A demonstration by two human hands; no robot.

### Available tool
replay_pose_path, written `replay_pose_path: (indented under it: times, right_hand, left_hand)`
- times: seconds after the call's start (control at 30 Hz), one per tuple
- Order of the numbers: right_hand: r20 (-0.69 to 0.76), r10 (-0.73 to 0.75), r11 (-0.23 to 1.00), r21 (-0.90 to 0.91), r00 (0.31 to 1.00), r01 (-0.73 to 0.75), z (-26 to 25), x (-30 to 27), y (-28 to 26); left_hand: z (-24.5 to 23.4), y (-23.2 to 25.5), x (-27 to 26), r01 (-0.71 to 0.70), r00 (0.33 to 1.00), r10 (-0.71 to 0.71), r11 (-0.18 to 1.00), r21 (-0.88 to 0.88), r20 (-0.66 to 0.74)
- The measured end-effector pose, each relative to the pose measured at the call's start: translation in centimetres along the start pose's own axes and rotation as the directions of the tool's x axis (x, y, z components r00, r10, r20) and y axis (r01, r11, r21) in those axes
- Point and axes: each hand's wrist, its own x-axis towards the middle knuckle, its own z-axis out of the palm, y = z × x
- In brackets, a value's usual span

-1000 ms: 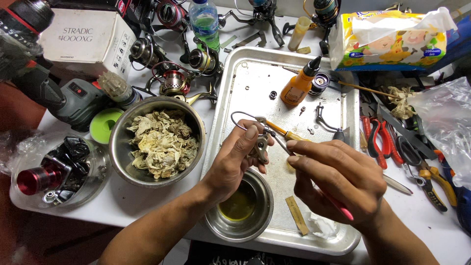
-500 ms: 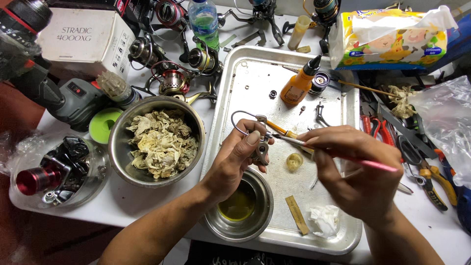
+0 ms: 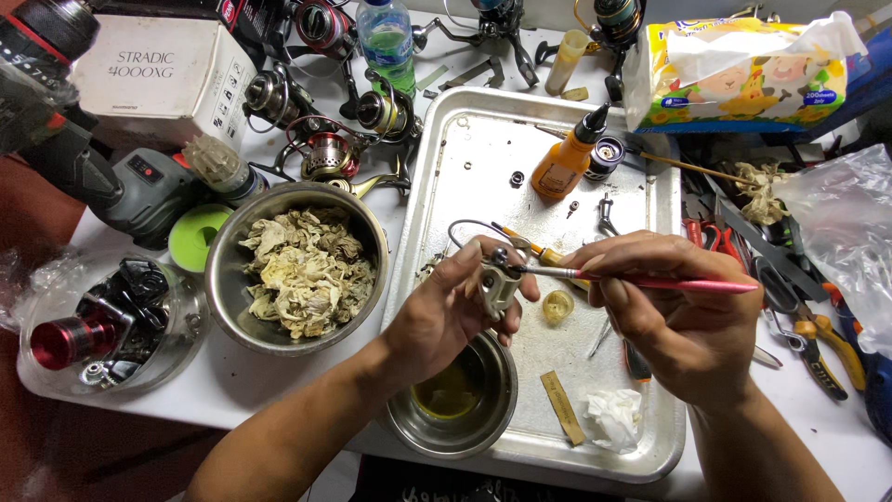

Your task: The person disassembles a fishing reel, cleans internal components with a brush and oil, and reassembles the reel. They handle the reel body, a small brush, and a bowl of oil while working at a cluttered workbench.

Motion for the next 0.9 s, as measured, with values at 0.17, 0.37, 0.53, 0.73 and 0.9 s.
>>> replay_pose_path:
  times: [0.17, 0.37, 0.53, 0.73, 0.9]
  right_hand:
    - [0.039, -0.021, 1.0, 0.023, 0.999, 0.02, -0.2, 0.0, 0.6]
    - [-0.054, -0.028, 0.997, 0.072, 0.998, 0.032, 0.0, -0.1, 0.3]
    - [-0.113, -0.071, 0.997, 0.019, 0.991, 0.073, -0.8, -0.3, 0.2]
    - [0.001, -0.113, 0.986, -0.124, 0.994, 0.112, -0.5, 0.0, -0.2]
    - [0.066, -0.208, 0.94, -0.263, 0.976, 0.218, 0.2, 0.3, -0.5]
  left_hand:
    - [0.1, 0.2, 0.0, 0.14, 0.99, -0.141, 0.986, -0.095, -0.005]
    - [0.4, 0.7, -0.1, 0.167, 0.986, -0.164, 0.981, -0.1, 0.039]
    - [0.3, 0.7, 0.0, 0.167, 0.986, -0.165, 0.982, -0.086, 0.034]
    - [0.3, 0.6, 0.1, 0.179, 0.983, -0.174, 0.979, -0.093, 0.054]
    - [0.1, 0.5, 0.0, 0.205, 0.979, -0.202, 0.972, -0.116, 0.038]
